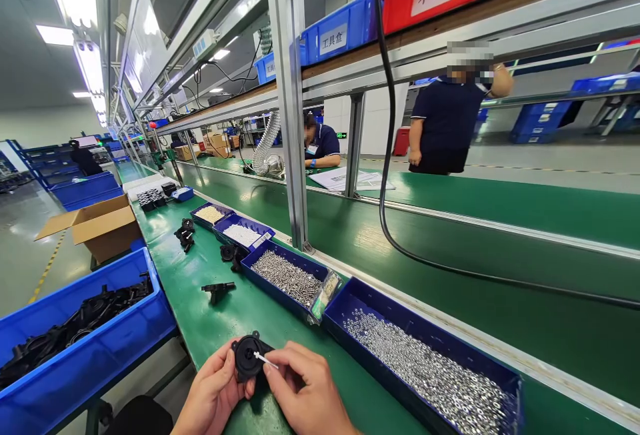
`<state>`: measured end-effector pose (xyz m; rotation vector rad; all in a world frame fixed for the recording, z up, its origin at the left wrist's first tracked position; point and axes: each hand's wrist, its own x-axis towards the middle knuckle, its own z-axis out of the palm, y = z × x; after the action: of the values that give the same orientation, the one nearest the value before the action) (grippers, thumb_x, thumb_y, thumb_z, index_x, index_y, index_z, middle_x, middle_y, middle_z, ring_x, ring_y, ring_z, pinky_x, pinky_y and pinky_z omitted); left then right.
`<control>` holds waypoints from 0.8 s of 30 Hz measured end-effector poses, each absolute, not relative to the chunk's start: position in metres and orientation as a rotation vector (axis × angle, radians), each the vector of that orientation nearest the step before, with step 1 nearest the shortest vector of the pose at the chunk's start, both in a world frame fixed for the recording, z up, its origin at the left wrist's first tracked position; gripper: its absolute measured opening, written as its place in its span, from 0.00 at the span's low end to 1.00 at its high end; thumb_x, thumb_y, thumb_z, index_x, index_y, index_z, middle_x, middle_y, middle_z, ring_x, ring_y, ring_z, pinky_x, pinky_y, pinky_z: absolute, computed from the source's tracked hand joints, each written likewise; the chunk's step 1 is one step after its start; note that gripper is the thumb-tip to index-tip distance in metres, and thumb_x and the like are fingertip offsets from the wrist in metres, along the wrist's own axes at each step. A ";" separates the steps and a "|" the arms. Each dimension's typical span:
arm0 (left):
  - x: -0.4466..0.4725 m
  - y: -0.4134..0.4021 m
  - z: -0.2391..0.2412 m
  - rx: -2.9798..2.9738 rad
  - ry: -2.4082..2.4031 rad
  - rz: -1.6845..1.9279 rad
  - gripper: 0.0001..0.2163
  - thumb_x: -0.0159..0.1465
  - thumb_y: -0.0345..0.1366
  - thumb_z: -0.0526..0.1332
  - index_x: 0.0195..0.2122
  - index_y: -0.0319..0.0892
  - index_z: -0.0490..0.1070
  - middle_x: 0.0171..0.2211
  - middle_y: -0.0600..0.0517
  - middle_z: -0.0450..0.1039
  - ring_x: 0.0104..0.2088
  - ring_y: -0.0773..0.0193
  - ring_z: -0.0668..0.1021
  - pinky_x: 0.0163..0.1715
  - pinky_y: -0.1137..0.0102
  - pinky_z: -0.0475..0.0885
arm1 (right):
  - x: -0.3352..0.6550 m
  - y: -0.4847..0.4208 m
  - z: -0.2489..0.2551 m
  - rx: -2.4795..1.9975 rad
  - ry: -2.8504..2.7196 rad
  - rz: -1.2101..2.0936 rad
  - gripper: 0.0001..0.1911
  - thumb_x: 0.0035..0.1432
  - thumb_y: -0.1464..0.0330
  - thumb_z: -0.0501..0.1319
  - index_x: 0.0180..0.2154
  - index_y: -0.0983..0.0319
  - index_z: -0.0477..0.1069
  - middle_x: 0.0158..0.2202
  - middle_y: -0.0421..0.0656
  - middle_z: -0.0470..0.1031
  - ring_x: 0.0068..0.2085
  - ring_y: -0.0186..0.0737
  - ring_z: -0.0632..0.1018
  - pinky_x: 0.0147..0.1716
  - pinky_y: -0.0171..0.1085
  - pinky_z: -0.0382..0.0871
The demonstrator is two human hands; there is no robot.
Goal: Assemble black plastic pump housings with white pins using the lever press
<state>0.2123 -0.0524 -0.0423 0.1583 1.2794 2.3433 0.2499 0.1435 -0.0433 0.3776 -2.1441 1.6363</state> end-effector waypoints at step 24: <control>0.235 -0.034 -0.047 0.385 2.088 2.410 0.20 0.64 0.49 0.71 0.52 0.42 0.83 0.55 0.38 0.69 0.50 0.48 0.74 0.46 0.64 0.72 | 0.250 0.146 -0.050 0.526 -2.211 1.396 0.16 0.75 0.64 0.58 0.38 0.60 0.82 0.26 0.41 0.71 0.26 0.37 0.74 0.26 0.36 0.62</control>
<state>0.2354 -0.0341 -0.0470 0.3849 2.0877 2.4097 0.2502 0.1457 -0.0503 0.5262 -2.2111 1.3965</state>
